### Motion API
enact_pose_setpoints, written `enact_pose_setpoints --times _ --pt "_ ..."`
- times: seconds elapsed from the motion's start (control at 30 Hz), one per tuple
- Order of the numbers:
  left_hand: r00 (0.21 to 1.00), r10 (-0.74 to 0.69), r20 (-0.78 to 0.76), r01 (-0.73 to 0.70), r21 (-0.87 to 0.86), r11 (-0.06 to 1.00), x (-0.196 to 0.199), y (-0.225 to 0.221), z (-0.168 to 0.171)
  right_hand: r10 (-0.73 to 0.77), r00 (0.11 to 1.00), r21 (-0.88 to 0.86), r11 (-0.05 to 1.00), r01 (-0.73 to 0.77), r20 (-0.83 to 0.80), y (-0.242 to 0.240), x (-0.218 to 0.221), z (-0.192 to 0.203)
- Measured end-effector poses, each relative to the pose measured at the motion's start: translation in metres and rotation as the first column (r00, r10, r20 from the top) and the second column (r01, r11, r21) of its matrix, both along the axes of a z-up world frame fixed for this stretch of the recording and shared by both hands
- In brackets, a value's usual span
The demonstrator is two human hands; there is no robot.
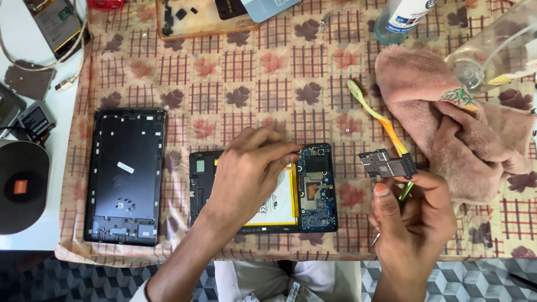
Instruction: The person uses a screwdriver to remove screws from a disassembled tablet and carefully detaches internal components, including a ribbon cable and a small circuit board, placing them on the table.
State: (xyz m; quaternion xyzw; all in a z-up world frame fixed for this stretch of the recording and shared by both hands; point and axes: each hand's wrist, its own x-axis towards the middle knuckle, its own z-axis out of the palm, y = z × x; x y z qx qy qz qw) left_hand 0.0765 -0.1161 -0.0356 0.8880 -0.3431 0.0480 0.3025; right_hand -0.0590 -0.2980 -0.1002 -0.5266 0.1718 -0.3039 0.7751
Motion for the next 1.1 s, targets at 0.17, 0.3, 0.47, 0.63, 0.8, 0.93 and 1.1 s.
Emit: enact_pose_setpoints --times 0.17,0.3,0.47,0.63,0.8,0.93,1.1 --pt "1.0 -0.003 0.002 0.003 0.071 0.997 0.0 0.0 0.005 0.006 1.0 -0.034 0.999 -0.006 0.008 -0.001 -0.001 -0.001" --pt "0.996 -0.043 -0.073 0.05 0.098 0.994 0.01 -0.001 0.009 0.011 1.0 -0.025 1.0 -0.011 0.029 -0.001 -0.001 -0.004" --pt "0.978 -0.052 -0.201 0.078 0.123 0.989 0.02 0.0 0.021 0.027 0.998 0.002 1.0 -0.027 0.06 -0.001 -0.001 -0.005" --pt "0.979 -0.05 -0.198 0.083 0.159 0.984 0.019 -0.006 0.028 0.008 1.0 -0.047 0.999 -0.007 0.023 -0.001 -0.001 -0.005" --pt "0.932 -0.079 -0.354 0.16 0.205 0.966 0.033 -0.009 0.035 0.026 0.999 -0.051 0.998 -0.024 0.033 0.0 -0.002 -0.003" --pt "0.887 -0.045 -0.459 0.2 0.293 0.935 0.052 -0.022 0.044 0.023 1.0 -0.08 0.997 -0.022 0.013 0.0 -0.002 0.0" --pt "0.884 0.008 -0.467 0.204 0.401 0.893 0.06 -0.037 0.05 0.037 0.998 -0.015 0.999 -0.037 0.051 -0.003 -0.004 -0.002"
